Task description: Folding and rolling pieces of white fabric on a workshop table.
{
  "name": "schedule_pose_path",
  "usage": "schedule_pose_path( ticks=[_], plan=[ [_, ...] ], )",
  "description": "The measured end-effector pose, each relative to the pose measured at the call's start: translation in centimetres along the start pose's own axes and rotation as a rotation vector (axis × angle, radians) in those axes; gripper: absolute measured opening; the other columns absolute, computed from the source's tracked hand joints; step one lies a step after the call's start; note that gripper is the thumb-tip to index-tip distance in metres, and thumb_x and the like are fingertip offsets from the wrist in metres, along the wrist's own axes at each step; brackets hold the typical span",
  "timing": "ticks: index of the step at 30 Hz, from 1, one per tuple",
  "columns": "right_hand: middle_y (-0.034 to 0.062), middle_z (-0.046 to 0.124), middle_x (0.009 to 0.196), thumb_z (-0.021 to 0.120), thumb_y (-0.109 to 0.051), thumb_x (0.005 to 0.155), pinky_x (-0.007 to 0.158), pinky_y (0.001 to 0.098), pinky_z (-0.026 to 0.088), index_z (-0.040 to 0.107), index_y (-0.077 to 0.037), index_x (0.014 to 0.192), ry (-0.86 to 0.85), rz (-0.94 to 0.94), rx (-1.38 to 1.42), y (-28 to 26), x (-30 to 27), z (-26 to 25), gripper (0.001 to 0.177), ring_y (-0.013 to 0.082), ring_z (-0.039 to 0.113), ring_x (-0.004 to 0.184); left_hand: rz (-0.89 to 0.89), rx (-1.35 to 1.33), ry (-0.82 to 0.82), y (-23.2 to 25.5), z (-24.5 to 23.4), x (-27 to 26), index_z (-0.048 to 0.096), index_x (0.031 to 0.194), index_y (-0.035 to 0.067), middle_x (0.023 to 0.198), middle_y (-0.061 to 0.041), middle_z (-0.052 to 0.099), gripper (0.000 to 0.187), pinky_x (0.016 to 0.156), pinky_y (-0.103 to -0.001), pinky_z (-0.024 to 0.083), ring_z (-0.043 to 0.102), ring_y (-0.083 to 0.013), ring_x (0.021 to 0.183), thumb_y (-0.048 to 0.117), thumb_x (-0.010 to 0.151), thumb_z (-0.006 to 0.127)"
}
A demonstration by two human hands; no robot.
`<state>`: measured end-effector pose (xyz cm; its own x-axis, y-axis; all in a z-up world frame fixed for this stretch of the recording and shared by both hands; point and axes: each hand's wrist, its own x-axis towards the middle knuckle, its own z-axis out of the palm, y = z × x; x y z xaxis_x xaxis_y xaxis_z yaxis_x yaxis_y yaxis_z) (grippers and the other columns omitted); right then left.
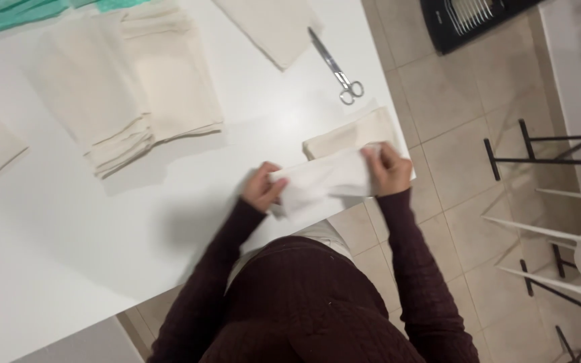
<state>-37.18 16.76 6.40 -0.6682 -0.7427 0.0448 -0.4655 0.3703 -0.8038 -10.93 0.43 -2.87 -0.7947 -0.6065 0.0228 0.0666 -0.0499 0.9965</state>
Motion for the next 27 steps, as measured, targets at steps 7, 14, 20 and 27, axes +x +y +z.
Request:
schedule_pose_path(
  ticks=[7, 14, 20, 27],
  plan=[
    [0.0161, 0.071, 0.070, 0.079, -0.027, 0.100, 0.057, 0.0400, 0.054, 0.075, -0.009, 0.100, 0.064, 0.005, -0.226, 3.7, 6.0, -5.0, 0.018, 0.0316, 0.071, 0.065, -0.510, -0.176, -0.004, 3.2, 9.2, 7.5, 0.041, 0.133, 0.009, 0.091, -0.024, 0.067, 0.036, 0.056, -0.038, 0.067, 0.074, -0.0350, 0.062, 0.025, 0.105, 0.056],
    [0.0161, 0.074, 0.080, 0.082, -0.035, 0.094, 0.060, 0.0426, 0.057, 0.070, -0.005, 0.110, 0.006, -0.128, -0.435, 6.8, 8.9, -3.2, 0.036, 0.0334, 0.072, 0.067, -0.620, -0.217, 0.202, 5.0, 8.8, 8.5, 0.045, 0.136, 0.006, 0.104, -0.025, 0.065, 0.034, 0.063, -0.043, 0.071, 0.075, -0.0360, 0.076, 0.020, 0.106, 0.053],
    [0.0149, 0.047, 0.152, 0.069, -0.020, 0.101, 0.116, 0.0477, 0.037, 0.046, -0.011, 0.149, 0.061, -0.390, -0.500, 0.5, 3.1, 0.2, 0.054, 0.0340, 0.047, 0.139, -0.460, 0.176, 0.297, 4.4, 5.0, 5.1, 0.059, 0.116, 0.000, 0.091, -0.017, 0.072, 0.019, 0.055, -0.036, 0.068, 0.074, -0.0278, 0.066, 0.011, 0.101, 0.061],
    [0.0051, 0.009, 0.173, 0.028, -0.058, 0.108, 0.119, 0.0596, -0.014, 0.024, -0.029, 0.164, -0.237, -0.343, -0.659, 4.6, 1.5, 5.4, 0.064, 0.0324, -0.006, 0.157, -0.039, 0.876, 0.111, -0.5, 8.3, 2.8, 0.064, 0.077, 0.017, 0.064, 0.000, 0.056, 0.036, 0.049, -0.030, 0.054, 0.065, -0.0210, 0.057, 0.049, 0.087, 0.078]
  ],
)
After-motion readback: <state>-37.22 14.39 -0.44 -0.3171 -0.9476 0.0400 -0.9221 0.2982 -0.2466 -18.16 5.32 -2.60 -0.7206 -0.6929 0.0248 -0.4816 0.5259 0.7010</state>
